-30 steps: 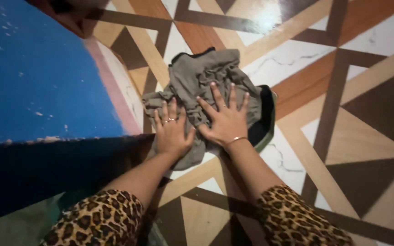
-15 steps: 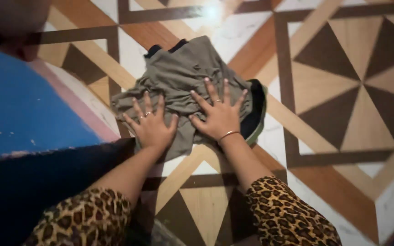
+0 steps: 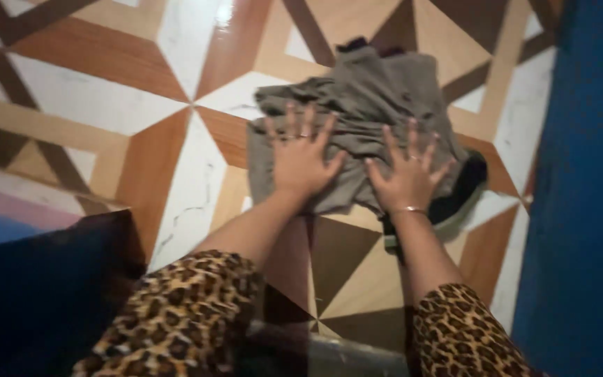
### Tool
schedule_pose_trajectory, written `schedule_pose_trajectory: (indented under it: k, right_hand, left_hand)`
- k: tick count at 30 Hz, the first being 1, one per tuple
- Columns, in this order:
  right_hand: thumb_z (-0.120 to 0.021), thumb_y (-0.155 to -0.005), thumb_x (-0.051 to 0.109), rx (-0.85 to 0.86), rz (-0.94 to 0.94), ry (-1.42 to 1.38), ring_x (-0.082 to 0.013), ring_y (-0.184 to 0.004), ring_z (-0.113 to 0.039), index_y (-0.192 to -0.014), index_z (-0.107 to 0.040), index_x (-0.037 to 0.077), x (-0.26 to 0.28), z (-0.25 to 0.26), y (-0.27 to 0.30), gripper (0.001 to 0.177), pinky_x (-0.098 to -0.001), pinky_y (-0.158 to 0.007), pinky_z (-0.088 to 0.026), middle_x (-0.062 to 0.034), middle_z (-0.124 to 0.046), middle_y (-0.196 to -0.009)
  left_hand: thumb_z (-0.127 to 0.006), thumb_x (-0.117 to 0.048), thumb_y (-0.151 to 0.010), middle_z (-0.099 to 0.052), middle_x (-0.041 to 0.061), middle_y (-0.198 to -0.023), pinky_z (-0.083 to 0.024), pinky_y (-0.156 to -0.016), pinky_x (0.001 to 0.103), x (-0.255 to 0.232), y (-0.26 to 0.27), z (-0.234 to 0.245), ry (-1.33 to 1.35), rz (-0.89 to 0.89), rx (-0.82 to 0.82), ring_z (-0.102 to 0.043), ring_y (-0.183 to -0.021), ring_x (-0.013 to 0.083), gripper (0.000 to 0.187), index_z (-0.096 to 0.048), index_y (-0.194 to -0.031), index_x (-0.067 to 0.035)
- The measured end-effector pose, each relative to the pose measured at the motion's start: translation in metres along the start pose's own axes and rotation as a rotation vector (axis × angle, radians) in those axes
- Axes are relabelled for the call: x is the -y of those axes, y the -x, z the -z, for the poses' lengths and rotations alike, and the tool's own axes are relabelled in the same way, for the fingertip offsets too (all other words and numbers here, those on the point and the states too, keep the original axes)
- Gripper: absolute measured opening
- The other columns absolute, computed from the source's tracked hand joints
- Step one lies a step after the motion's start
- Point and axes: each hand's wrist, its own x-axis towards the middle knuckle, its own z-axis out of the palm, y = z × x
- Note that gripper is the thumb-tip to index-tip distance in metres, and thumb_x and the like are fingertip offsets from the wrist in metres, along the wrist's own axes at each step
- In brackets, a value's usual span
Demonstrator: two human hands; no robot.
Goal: The person wipes a patterned tiled floor using a gray cloth held in both hands. They move the cloth back and forth across the floor surface, occasionally adjusting their position while remaining on the floor.
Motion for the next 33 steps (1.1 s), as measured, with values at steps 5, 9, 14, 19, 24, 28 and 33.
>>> schedule_pose_trajectory:
  k: [5, 9, 14, 19, 24, 28, 33]
  right_hand:
    - [-0.059, -0.088, 0.064, -0.039, -0.339, -0.02, -0.0456, -0.158, -0.01, -0.16, -0.035, 0.046, -0.086, 0.009, 0.082, 0.078, -0.0803, -0.115, -0.002, 0.0014, -0.013, -0.175]
    - [-0.06, -0.088, 0.065, -0.073, -0.564, 0.003, -0.0501, -0.156, -0.009, -0.159, -0.035, 0.047, -0.105, 0.005, 0.115, 0.078, -0.0802, -0.115, -0.002, -0.0001, -0.012, -0.175]
    - [-0.059, -0.089, 0.064, -0.042, -0.607, -0.001, -0.0519, -0.156, -0.008, -0.163, -0.031, 0.046, -0.106, 0.004, 0.114, 0.081, -0.0822, -0.112, -0.008, 0.0016, -0.008, -0.177]
    - [-0.053, -0.09, 0.069, 0.059, -0.619, -0.017, -0.051, -0.157, -0.005, -0.164, -0.024, 0.048, -0.113, 0.0, 0.109, 0.082, -0.0811, -0.114, -0.008, 0.0014, 0.0, -0.176]
    - [-0.051, -0.087, 0.078, 0.113, -0.48, -0.082, -0.0543, -0.151, -0.001, -0.162, -0.019, 0.045, -0.124, -0.003, 0.136, 0.088, -0.0777, -0.114, -0.001, -0.0075, 0.007, -0.173]
    - [-0.05, -0.082, 0.079, 0.117, -0.473, -0.039, -0.0554, -0.151, -0.008, -0.161, -0.022, 0.048, -0.101, -0.011, 0.182, 0.089, -0.0764, -0.114, -0.004, -0.0078, 0.003, -0.175]
    - [-0.051, -0.079, 0.083, -0.013, -0.36, 0.005, -0.0568, -0.151, -0.016, -0.158, -0.032, 0.049, -0.117, -0.015, 0.163, 0.088, -0.0762, -0.114, -0.005, -0.0107, -0.01, -0.174]
  left_hand:
    - [-0.047, -0.068, -0.09, -0.017, 0.009, -0.171, 0.004, -0.118, 0.073, -0.1, 0.009, -0.027, 0.025, -0.263, 0.102, -0.003, -0.157, 0.0403, 0.076, -0.034, -0.158, -0.034]
    - [-0.048, -0.068, -0.09, -0.016, 0.008, -0.172, 0.004, -0.12, 0.071, -0.131, 0.008, -0.035, 0.072, -0.394, 0.141, -0.004, -0.159, 0.0375, 0.077, -0.034, -0.159, -0.036]
    - [-0.05, -0.068, -0.089, -0.016, 0.008, -0.171, 0.004, -0.121, 0.071, -0.134, 0.006, -0.036, 0.079, -0.422, 0.166, -0.005, -0.158, 0.0368, 0.077, -0.035, -0.158, -0.036]
    - [-0.054, -0.068, -0.085, -0.017, 0.008, -0.171, 0.002, -0.122, 0.069, -0.132, 0.004, -0.039, 0.085, -0.435, 0.146, -0.007, -0.158, 0.0352, 0.082, -0.035, -0.158, -0.035]
    - [-0.055, -0.068, -0.088, -0.018, 0.006, -0.171, 0.001, -0.124, 0.066, -0.111, 0.005, -0.032, 0.12, -0.539, 0.105, -0.009, -0.159, 0.0335, 0.082, -0.035, -0.159, -0.034]
    - [-0.056, -0.07, -0.082, -0.017, 0.005, -0.171, 0.0, -0.123, 0.064, -0.101, 0.013, -0.022, 0.086, -0.584, 0.198, -0.008, -0.158, 0.0325, 0.087, -0.032, -0.159, -0.036]
    - [-0.053, -0.069, -0.085, -0.018, 0.004, -0.17, 0.004, -0.12, 0.072, -0.109, 0.011, -0.029, 0.068, -0.511, 0.128, -0.008, -0.158, 0.0296, 0.081, -0.034, -0.157, -0.037]
